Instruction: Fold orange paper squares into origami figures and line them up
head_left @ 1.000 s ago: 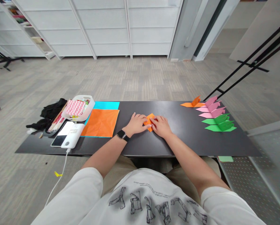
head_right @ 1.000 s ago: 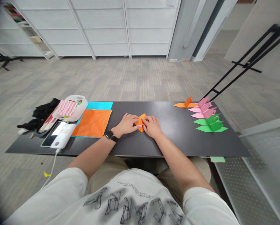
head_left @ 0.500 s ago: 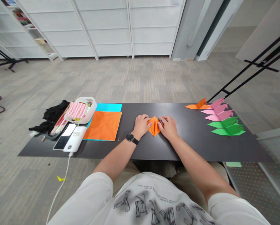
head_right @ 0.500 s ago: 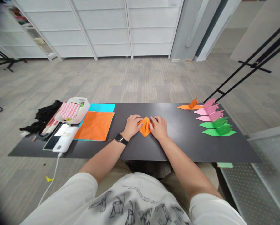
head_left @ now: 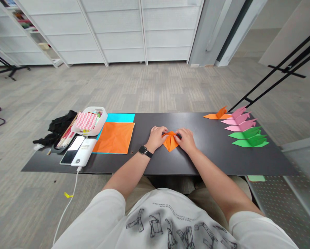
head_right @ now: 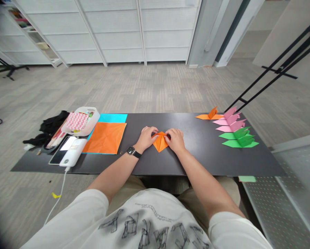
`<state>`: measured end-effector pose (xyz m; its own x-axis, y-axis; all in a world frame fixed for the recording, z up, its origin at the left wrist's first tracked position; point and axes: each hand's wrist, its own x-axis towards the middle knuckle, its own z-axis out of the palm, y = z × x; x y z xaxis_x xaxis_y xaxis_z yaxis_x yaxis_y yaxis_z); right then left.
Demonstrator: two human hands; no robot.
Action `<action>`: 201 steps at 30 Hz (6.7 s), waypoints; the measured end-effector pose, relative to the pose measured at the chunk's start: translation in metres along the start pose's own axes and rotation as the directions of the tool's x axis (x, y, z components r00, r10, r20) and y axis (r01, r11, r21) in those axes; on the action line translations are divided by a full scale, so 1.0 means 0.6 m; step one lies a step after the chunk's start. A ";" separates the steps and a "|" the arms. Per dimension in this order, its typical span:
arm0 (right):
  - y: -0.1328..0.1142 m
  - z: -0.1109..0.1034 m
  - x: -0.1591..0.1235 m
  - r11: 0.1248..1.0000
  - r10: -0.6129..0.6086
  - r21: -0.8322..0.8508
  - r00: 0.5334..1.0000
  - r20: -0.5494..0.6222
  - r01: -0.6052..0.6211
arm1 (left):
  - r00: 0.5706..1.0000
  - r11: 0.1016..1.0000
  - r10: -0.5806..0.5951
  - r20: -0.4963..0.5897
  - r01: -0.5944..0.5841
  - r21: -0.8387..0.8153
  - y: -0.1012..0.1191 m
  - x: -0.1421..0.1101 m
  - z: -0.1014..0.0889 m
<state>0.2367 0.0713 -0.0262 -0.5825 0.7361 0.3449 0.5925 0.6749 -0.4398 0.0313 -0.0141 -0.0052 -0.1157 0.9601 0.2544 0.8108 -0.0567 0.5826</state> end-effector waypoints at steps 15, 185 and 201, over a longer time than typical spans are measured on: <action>-0.009 -0.004 0.000 0.991 -0.083 -0.104 0.996 0.045 0.087 | 0.987 0.937 0.164 -0.001 -0.155 0.313 0.004 -0.007 0.012; -0.021 -0.039 -0.085 0.989 -0.119 -0.083 0.990 0.076 0.125 | 0.987 0.963 0.130 0.094 -0.148 0.227 0.044 -0.103 -0.011; -0.015 -0.038 -0.084 0.993 -0.110 -0.036 0.991 0.081 0.113 | 0.986 0.986 0.164 0.020 -0.164 -0.002 0.002 -0.109 -0.017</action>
<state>0.2737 0.0292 -0.0208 -0.6868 0.6511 0.3230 0.5426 0.7550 -0.3683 0.0341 -0.0797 -0.0133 0.0304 0.9431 0.3311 0.8179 -0.2138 0.5342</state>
